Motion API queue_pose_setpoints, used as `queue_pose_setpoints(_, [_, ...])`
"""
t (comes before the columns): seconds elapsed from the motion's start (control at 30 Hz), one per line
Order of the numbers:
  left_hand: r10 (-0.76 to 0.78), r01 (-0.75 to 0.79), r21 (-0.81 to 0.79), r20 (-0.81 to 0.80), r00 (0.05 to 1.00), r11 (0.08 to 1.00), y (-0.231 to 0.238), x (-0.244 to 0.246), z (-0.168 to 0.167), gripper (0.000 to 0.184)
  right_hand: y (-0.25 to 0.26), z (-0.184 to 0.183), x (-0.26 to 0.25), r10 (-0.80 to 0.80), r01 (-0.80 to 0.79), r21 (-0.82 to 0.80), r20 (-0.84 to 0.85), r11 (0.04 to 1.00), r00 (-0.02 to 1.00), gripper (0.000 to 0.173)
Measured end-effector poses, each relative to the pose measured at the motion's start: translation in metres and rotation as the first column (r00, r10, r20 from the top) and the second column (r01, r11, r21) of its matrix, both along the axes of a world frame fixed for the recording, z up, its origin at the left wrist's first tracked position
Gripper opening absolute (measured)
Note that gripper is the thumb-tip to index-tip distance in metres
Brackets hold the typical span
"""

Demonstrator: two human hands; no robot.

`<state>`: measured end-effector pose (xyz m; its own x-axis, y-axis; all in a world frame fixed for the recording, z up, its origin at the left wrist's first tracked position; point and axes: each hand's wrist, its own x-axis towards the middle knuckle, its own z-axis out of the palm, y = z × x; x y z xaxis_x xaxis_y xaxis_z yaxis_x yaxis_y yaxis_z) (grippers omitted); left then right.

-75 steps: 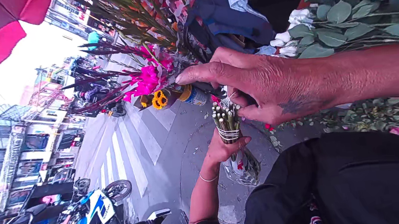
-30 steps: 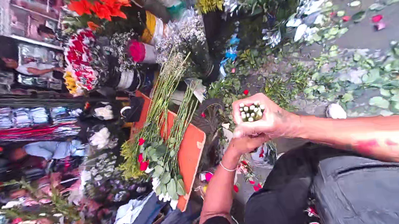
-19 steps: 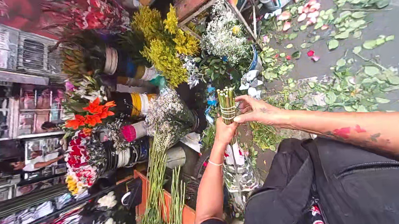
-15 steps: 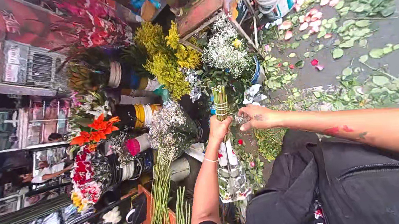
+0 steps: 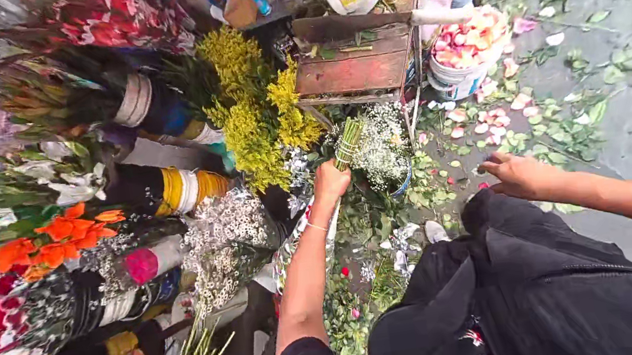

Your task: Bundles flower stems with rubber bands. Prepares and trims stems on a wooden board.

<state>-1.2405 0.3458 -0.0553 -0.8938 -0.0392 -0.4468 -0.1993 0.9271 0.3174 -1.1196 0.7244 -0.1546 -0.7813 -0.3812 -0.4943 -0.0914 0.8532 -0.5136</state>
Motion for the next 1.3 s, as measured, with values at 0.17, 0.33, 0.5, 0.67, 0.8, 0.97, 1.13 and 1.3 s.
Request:
queue_pose_setpoints(0.17, [0.047,-0.048,-0.027,-0.022,0.999,0.998,0.026,-0.066,0.009,0.031,0.054,0.043,-0.170,0.207,-0.265,-0.087,-0.415,0.960,0.886,0.040])
queue_pose_setpoints(0.33, [0.149,-0.151,-0.068,-0.028,0.988,0.986,0.052,-0.124,0.007,0.036,0.059,0.081,-0.419,0.142,-0.413,-0.135,-0.807,0.900,0.573,0.052])
queue_pose_setpoints(0.5, [0.273,-0.270,-0.053,0.082,0.958,0.962,0.090,-0.185,0.011,0.033,0.041,0.115,-0.567,0.259,-0.518,-0.046,-0.826,0.854,0.500,0.059])
queue_pose_setpoints(0.67, [0.327,-0.323,-0.045,0.120,0.938,0.945,0.107,-0.223,0.013,0.032,0.044,0.104,-0.605,0.410,-0.679,0.049,-0.829,0.732,0.381,0.020])
queue_pose_setpoints(0.8, [0.355,-0.355,-0.027,0.154,0.922,0.934,0.109,-0.244,0.008,0.029,0.054,0.106,-0.613,0.410,-0.633,0.035,-0.790,0.773,0.456,0.015])
queue_pose_setpoints(0.97, [0.354,-0.371,0.046,0.210,0.911,0.928,0.104,-0.271,-0.010,0.024,0.061,0.126,-0.643,0.393,-0.526,-0.006,-0.657,0.851,0.644,0.035])
queue_pose_setpoints(1.13, [0.338,-0.368,0.131,0.205,0.919,0.921,0.094,-0.290,-0.024,0.020,0.051,0.139,-0.646,0.358,-0.422,0.066,-0.655,0.904,0.665,0.067])
queue_pose_setpoints(1.3, [0.337,-0.370,0.153,0.204,0.919,0.916,0.078,-0.312,-0.036,0.024,0.029,0.149,-0.657,0.248,-0.356,-0.008,-0.703,0.934,0.666,0.089])
